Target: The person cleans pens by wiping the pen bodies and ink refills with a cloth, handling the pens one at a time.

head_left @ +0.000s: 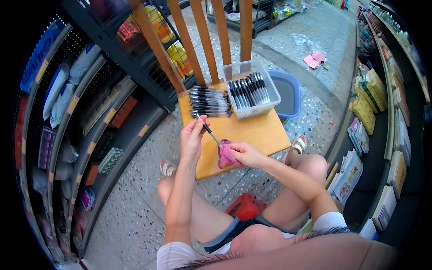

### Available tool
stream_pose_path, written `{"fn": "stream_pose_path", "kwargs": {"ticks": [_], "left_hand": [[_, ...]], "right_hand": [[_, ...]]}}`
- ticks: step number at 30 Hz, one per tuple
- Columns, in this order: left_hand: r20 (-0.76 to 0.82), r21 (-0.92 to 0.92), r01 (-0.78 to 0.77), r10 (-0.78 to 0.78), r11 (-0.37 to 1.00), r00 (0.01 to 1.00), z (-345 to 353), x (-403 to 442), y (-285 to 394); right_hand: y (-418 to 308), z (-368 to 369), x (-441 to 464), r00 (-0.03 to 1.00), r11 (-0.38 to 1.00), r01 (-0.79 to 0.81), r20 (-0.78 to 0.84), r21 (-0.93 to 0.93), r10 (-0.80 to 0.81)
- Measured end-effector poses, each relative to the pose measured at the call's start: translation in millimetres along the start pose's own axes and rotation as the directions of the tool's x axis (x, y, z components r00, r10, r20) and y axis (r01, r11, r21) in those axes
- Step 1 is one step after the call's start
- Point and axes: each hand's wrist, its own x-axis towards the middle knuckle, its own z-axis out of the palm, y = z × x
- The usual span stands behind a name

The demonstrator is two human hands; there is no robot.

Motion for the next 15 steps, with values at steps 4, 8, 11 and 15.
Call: {"fn": "stream_pose_path", "kwargs": {"ticks": [4,8,11,15], "left_hand": [[-0.032,0.014,0.002,-0.001,1.0,0.999,4,0,1],[-0.065,0.017,-0.02,0.021,1.0,0.998,10,-1,3],[-0.064,0.015,-0.04,0.041,0.999,0.997,9,-2,4],[-0.072,-0.009,-0.054,0.053,0.998,0.996,8,0,0]], "right_hand": [[-6,2,-3,0.996,0.992,0.086,-0.012,-0.094,-0.087],[-4,-3,-6,0.994,0.972,0.099,-0.015,-0.213,-0.105],[-10,-6,-10,0.998,0.944,0.046,-0.016,-0.328,-0.054],[-10,-6,-12,0.994,0.901,0.077,-0.04,-0.428,-0.104]]}}
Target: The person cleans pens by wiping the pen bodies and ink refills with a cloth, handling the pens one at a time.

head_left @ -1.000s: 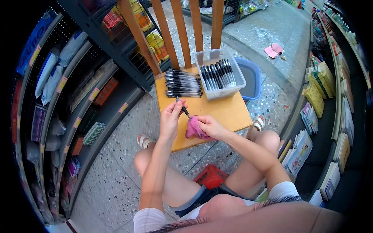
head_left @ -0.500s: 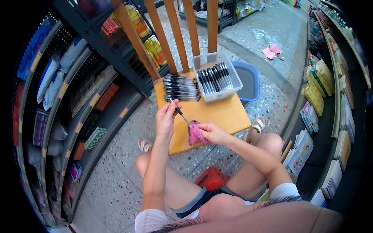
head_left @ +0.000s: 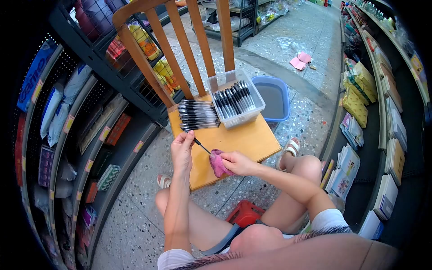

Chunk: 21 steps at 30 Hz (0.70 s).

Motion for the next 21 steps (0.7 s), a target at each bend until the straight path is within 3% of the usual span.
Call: {"fn": "stream_pose_path", "kwargs": {"ticks": [3,6,15,18,21], "left_hand": [[0.006,-0.018,0.0,0.0,1.0,1.0,-4,1,-3],[-0.006,-0.009,0.012,-0.012,1.0,1.0,-5,1,-4],[0.013,-0.033,0.044,-0.043,0.998,0.999,-6,0,-2],[0.034,-0.04,0.045,-0.044,0.998,0.998,-2,1,-2],[0.055,-0.021,0.05,-0.049,0.999,0.997,-7,2,0]], "right_hand": [[1,2,-1,0.998,0.999,0.048,-0.038,-0.005,-0.048],[-2,-2,-3,1.0,0.999,-0.02,-0.005,-0.041,0.02],[6,-3,-3,0.996,0.985,0.08,-0.026,-0.153,-0.084],[-1,-6,-6,0.999,0.985,0.024,-0.027,-0.169,-0.029],[3,-3,-5,1.0,1.0,-0.012,-0.02,0.013,0.012]]}}
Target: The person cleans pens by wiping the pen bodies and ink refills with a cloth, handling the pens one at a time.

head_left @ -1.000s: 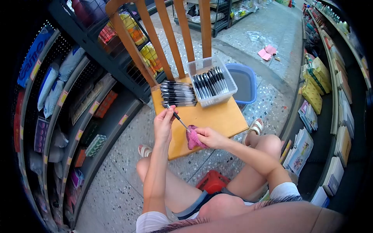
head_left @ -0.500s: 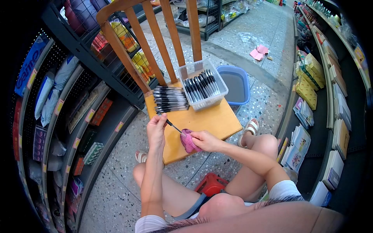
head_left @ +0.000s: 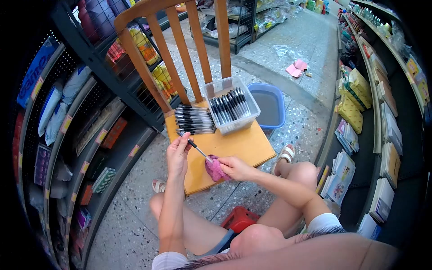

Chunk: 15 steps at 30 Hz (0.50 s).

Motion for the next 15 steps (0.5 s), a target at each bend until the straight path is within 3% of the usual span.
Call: {"fn": "stream_pose_path", "kwargs": {"ticks": [4,9,11,15], "left_hand": [[0.049,-0.031,-0.006,0.007,1.0,0.999,0,-1,1],[0.097,-0.031,-0.026,0.029,0.999,0.995,5,-2,4],[0.099,-0.015,-0.048,0.05,0.999,0.994,6,-1,1],[0.081,0.212,-0.205,0.192,0.955,0.978,21,-9,3]], "right_hand": [[17,7,4,1.0,0.98,-0.003,-0.027,0.197,0.008],[17,-2,3,0.993,0.981,-0.112,0.051,0.16,0.106],[14,-2,2,0.99,0.973,-0.138,0.011,0.183,0.138],[0,-7,-2,0.98,0.936,-0.189,-0.009,0.299,0.2]]}}
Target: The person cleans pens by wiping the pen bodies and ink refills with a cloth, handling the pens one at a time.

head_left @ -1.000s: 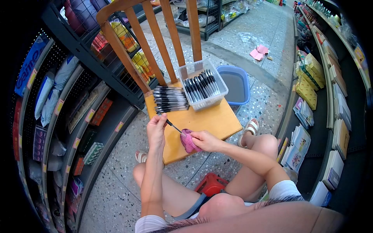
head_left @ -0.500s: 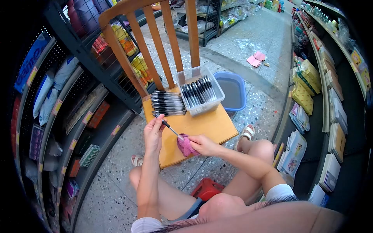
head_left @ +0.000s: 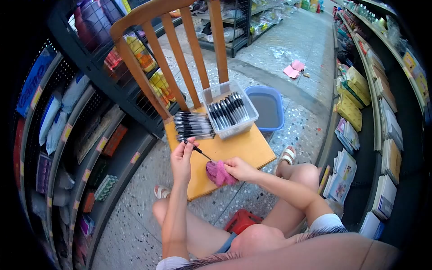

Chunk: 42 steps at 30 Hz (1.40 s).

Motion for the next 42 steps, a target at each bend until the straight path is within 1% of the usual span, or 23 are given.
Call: {"fn": "stream_pose_path", "kwargs": {"ticks": [2,3,6,9,12,15,21,24,27,30,33,36,39,40,42], "left_hand": [[0.013,0.06,-0.051,0.05,0.997,0.999,5,-4,2],[0.011,0.055,-0.047,0.047,0.997,0.999,7,-5,3],[-0.008,0.033,-0.028,0.029,0.999,1.0,7,-2,3],[-0.004,-0.031,-0.019,0.019,0.999,1.0,3,2,-4],[-0.038,-0.058,0.015,-0.017,0.998,0.999,2,3,-1],[-0.029,-0.077,0.023,-0.026,0.997,0.999,1,3,-1],[-0.019,-0.072,0.047,-0.048,0.996,0.999,1,4,-3],[-0.011,-0.064,0.045,-0.046,0.997,0.999,1,4,-4],[-0.012,-0.067,0.046,-0.047,0.997,0.999,1,4,-4],[0.0,-0.085,0.063,-0.064,0.994,0.998,1,4,-2],[-0.01,-0.148,0.097,-0.1,0.984,0.995,-2,5,-4],[-0.018,-0.226,0.159,-0.167,0.961,0.986,-4,6,-6],[0.017,-0.288,0.216,-0.22,0.933,0.975,-9,7,-11],[0.042,-0.29,0.215,-0.212,0.933,0.976,-10,6,-11],[0.046,-0.285,0.217,-0.212,0.934,0.976,-8,5,-11]], "right_hand": [[4,-1,2,1.0,1.0,-0.006,-0.008,0.009,0.006],[9,0,2,1.0,1.0,-0.012,-0.014,0.016,0.012],[26,2,8,0.996,0.997,0.071,-0.057,-0.024,-0.072],[32,1,10,0.994,0.992,0.11,-0.002,-0.065,-0.111],[24,1,8,0.97,0.935,0.243,0.034,-0.258,-0.243],[4,5,-2,0.959,0.925,0.277,0.021,-0.259,-0.281],[3,6,-3,0.956,0.9,0.277,-0.002,-0.336,-0.295],[10,3,-1,0.958,0.889,0.275,0.031,-0.367,-0.284],[14,4,0,0.957,0.89,0.276,0.02,-0.364,-0.289],[11,3,-2,0.941,0.853,0.317,0.03,-0.415,-0.336],[4,1,-5,0.935,0.831,0.337,0.059,-0.443,-0.348],[4,4,-5,0.886,0.79,0.427,0.029,-0.44,-0.463],[-3,4,-9,0.871,0.755,0.457,0.066,-0.47,-0.487],[-5,5,-10,0.867,0.748,0.465,0.072,-0.474,-0.494],[-7,5,-11,0.856,0.73,0.484,0.087,-0.483,-0.509]]}}
